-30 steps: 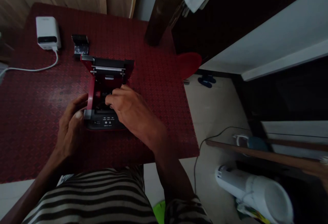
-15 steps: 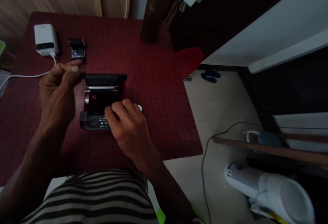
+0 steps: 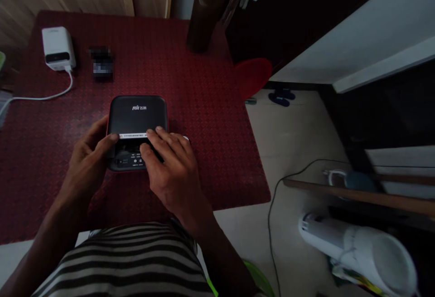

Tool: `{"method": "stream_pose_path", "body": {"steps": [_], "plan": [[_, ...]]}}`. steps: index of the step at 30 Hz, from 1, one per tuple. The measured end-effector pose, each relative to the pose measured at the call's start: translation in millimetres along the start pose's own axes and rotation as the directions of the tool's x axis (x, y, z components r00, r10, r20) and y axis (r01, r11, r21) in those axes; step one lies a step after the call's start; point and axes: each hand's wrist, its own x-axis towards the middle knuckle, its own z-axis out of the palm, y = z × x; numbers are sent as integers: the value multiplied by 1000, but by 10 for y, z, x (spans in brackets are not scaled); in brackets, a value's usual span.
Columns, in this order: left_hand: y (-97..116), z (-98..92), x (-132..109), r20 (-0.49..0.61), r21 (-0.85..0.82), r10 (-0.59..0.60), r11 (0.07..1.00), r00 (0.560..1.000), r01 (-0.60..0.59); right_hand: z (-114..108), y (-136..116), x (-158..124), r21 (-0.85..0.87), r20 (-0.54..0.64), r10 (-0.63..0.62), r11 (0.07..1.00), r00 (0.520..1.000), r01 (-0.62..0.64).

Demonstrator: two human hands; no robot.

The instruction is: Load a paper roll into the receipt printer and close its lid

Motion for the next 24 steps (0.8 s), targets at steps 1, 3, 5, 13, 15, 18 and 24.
{"method": "stream_pose_path", "body": {"steps": [1, 3, 5, 13, 15, 18, 24], "plan": [[-1, 5, -1, 1, -4, 2, 1000, 1000, -2, -5, -1, 5, 6, 0, 2, 1000, 1000, -2], [4, 13, -5, 6, -13, 4, 1000, 1000, -4, -22, -9, 21, 23, 9, 13, 1000, 1000, -14], [13, 15, -8, 5, -14, 12, 1000, 1000, -12, -42, -18, 39, 38, 36, 38, 999, 999, -39], [-16, 20, -16, -5, 6, 48, 999, 999, -48, -8, -36, -23, 105, 64, 94, 989, 994, -100], [-50, 6, -61, -15, 0, 49, 999, 999, -49, -17, -44, -79, 140, 66, 127, 981, 990, -136], [-82, -36, -166, -7, -27, 52, 998, 999, -52, -71, -50, -199, 200, 25, 196, 960, 980, -197], [-47, -93, -256, 12, -30, 36, 999, 999, -36, -67, -54, -457, 185, 1, 314, 933, 949, -309]]}}
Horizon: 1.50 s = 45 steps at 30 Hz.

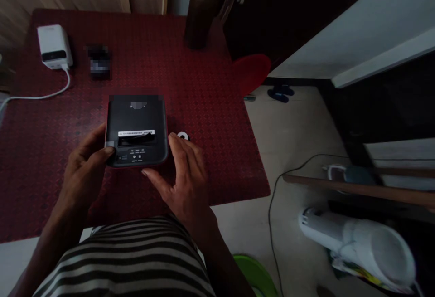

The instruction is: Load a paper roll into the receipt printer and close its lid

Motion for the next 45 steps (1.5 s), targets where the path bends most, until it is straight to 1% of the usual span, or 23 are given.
{"method": "stream_pose_path", "body": {"steps": [4, 6, 8, 14, 19, 22, 26, 28, 31, 34, 36, 38, 39, 40, 41, 43, 45], "plan": [[-14, 2, 34, -12, -29, -20, 999, 1000, 20, 93, 21, -45, -22, -35, -2, 1000, 999, 1], [-23, 12, 43, -16, -49, -30, 998, 999, 29, 106, 22, -36, -30, -41, -2, 1000, 999, 0], [-14, 31, 48, -27, -70, -39, 997, 999, 37, 94, 21, -23, -28, -35, -2, 1000, 999, 1], [75, 94, 65, -8, -141, -71, 988, 997, 70, 45, 16, -8, 4, -3, 15, 1000, 1000, -15], [112, 94, 64, -7, -128, -89, 988, 996, 87, 42, 11, -7, 21, 12, 41, 999, 999, -41], [112, 89, 71, -18, -112, -79, 991, 997, 76, 42, 4, 2, 27, 15, 41, 999, 999, -41], [85, 100, 82, -30, -130, -86, 988, 996, 81, 68, 1, -4, 45, 4, 51, 998, 999, -51], [47, 109, 79, -58, -160, -103, 983, 993, 93, 76, 5, -20, 28, 5, 55, 998, 998, -55], [-30, 108, 59, -97, -161, -106, 983, 990, 90, 18, 6, -18, -12, 28, 45, 999, 999, -45], [-84, 86, 27, -69, -127, -55, 991, 996, 45, -118, -10, 98, 1, 68, 28, 1000, 997, -29], [-97, 70, 7, -30, -102, -4, 995, 1000, 1, -184, -21, 268, 9, 85, -16, 1000, 996, 16], [-103, 60, -8, -4, -74, 29, 997, 1000, -29, -170, -21, 504, -9, 124, -71, 997, 990, 72], [-109, 58, -12, -4, -56, 50, 997, 999, -50, -129, -19, 638, -23, 167, -95, 995, 981, 100], [-119, 59, -14, -9, -34, 77, 996, 997, -77, -68, -18, 776, -37, 233, -113, 991, 966, 125], [-132, 60, -15, -12, -10, 113, 994, 994, -113, 6, -22, 910, -50, 318, -127, 987, 940, 150], [-165, 62, -12, -13, 36, 202, 979, 979, -201, 164, -51, 1149, -82, 514, -133, 976, 848, 202], [-193, 61, -7, -2, 75, 257, 964, 966, -256, 299, -102, 1319, -133, 649, -93, 963, 755, 233]]}}
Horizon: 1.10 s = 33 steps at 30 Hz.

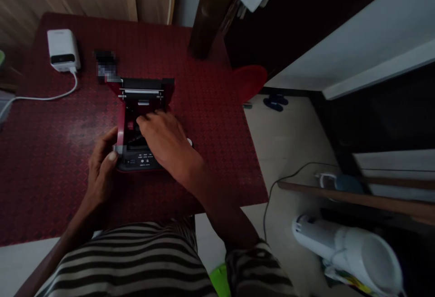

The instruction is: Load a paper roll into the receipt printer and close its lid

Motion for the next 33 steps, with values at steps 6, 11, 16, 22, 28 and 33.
{"method": "stream_pose_path", "body": {"steps": [6, 11, 16, 22, 28, 33], "plan": [[-13, -26, -4, 31, 38, -19, 999, 999, 18, 28, -40, 232, -116, 153, 36, 993, 988, -18], [-37, -33, -8, 28, 23, -32, 999, 999, 31, -8, 47, 207, -75, 113, -32, 996, 993, 40], [-100, -45, 2, 41, 64, 45, 997, 998, -48, -85, -5, 52, -77, -1, -34, 997, 999, 33], [-105, -39, 17, 48, 80, 95, 992, 994, -99, -180, 132, -357, 106, -319, -25, 992, 948, 62], [-104, -28, 20, 25, 71, 91, 993, 996, -93, -14, 740, -630, 544, -512, 385, 837, 768, -57], [-123, -52, 32, 30, 124, 100, 987, 994, -103, 507, 1205, -423, 743, -492, 620, 665, 611, -77]]}}
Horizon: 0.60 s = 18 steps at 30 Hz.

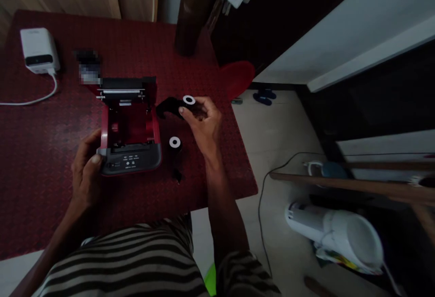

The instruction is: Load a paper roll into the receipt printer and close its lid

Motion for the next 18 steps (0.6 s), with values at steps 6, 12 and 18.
{"method": "stream_pose_path", "body": {"steps": [6, 12, 18], "plan": [[15, 24, 12, -30, 19, 5, 1000, 1000, -4, 190, 260, 19, -43, 167, 55, 998, 984, -48], [38, 27, 22, -18, 14, -5, 1000, 1000, 5, 139, 248, -27, -89, 246, 22, 996, 969, 0], [58, 40, 27, -37, 0, -12, 1000, 999, 12, 106, 242, -52, -131, 319, 24, 991, 947, 19]]}}
